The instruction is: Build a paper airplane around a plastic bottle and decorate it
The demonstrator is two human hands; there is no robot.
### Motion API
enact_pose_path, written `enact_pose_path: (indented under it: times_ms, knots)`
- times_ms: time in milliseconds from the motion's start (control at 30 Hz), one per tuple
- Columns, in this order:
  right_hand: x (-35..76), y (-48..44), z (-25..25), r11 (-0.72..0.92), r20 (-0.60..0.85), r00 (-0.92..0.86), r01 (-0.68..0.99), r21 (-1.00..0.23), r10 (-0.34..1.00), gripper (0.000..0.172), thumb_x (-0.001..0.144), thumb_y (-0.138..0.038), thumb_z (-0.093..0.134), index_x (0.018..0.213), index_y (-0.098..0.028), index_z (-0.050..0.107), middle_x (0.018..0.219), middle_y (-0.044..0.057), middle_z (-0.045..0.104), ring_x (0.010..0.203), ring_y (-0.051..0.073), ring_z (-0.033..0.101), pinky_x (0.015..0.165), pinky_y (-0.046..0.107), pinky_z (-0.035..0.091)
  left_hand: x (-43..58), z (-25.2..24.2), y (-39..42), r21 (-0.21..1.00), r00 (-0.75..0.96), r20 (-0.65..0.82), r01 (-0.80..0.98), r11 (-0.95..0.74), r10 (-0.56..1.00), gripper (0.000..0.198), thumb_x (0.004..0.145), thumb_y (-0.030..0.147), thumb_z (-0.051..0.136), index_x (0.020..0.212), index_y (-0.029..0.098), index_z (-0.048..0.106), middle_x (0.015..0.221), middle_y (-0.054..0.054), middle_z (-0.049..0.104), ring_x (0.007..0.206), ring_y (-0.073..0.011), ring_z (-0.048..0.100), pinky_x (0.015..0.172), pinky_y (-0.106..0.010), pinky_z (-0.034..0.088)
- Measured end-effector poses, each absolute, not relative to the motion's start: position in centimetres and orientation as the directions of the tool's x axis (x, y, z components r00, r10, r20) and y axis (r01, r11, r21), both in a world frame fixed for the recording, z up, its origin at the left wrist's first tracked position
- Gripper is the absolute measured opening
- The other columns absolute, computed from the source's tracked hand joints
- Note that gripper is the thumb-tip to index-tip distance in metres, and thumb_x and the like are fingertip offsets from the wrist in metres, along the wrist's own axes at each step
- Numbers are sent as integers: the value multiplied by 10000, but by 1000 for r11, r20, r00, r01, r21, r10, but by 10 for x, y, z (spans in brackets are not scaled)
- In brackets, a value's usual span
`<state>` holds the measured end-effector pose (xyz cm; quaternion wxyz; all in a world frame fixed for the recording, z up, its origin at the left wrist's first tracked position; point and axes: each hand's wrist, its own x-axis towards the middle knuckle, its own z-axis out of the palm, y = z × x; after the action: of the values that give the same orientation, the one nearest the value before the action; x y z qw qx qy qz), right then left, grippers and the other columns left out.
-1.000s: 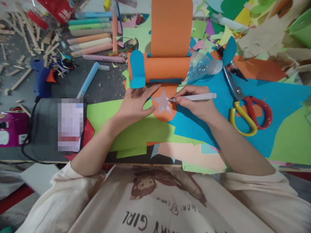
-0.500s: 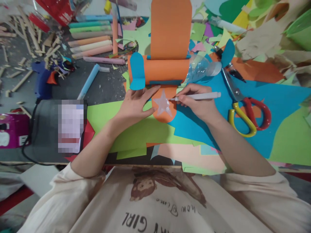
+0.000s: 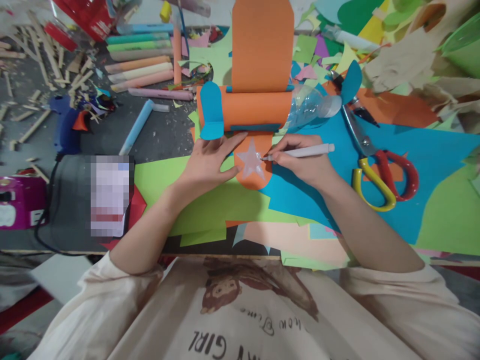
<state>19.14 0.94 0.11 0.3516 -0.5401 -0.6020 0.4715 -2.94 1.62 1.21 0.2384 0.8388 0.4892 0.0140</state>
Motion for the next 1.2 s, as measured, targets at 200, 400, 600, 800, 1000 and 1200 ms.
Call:
enact_pose_path:
  times_ms: [200, 400, 600, 800, 1000, 1200]
  knots:
    - [192, 10, 0, -69, -113, -151, 273, -960, 982, 155, 683, -207, 681, 557, -243, 598, 618, -3, 701, 611, 181, 661, 550, 305, 521, -31, 11, 16, 423, 526, -201, 807, -412, 826, 590, 887, 387, 457, 1453, 242, 375, 1365, -74, 538, 1208, -281, 477, 1050, -394, 331]
    - [192, 11, -1, -35, -64, -99, 267, -963, 993, 118, 720, -263, 681, 628, -250, 610, 633, -4, 693, 569, 161, 622, 552, 312, 515, -31, 12, 15, 422, 526, -208, 809, -409, 825, 579, 899, 395, 450, 1455, 260, 366, 1340, -64, 555, 1213, -267, 479, 1057, -381, 322]
    - [191, 10, -1, -10, -55, -144, 298, -954, 988, 100, 732, -236, 681, 648, -248, 628, 696, -5, 719, 646, 172, 648, 610, 320, 517, -30, 13, 15, 426, 516, -218, 814, -395, 829, 593, 883, 379, 468, 1453, 240, 380, 1372, -71, 532, 1239, -291, 469, 1064, -403, 322]
    - [190, 10, 1, 2, -49, -149, 324, -946, 988, 161, 712, -140, 645, 586, -228, 599, 628, -10, 691, 604, 164, 627, 550, 293, 470, -31, 12, 16, 429, 523, -208, 808, -403, 827, 591, 885, 385, 460, 1454, 252, 375, 1377, -71, 533, 1230, -285, 470, 1049, -382, 326]
    - [190, 10, 1, -39, -95, -155, 331, -943, 983, 212, 679, -90, 642, 538, -232, 572, 575, -23, 663, 571, 152, 614, 528, 274, 453, -30, 13, 16, 417, 512, -232, 820, -391, 827, 601, 889, 386, 473, 1463, 245, 360, 1373, -75, 528, 1225, -282, 469, 1050, -375, 318]
    - [191, 10, -2, -45, -68, -107, 200, -979, 992, 170, 715, -155, 636, 573, -229, 579, 574, -16, 664, 525, 151, 616, 516, 285, 490, -31, 12, 15, 427, 506, -229, 820, -382, 831, 592, 897, 397, 479, 1462, 263, 361, 1360, -64, 533, 1233, -271, 468, 1067, -371, 310]
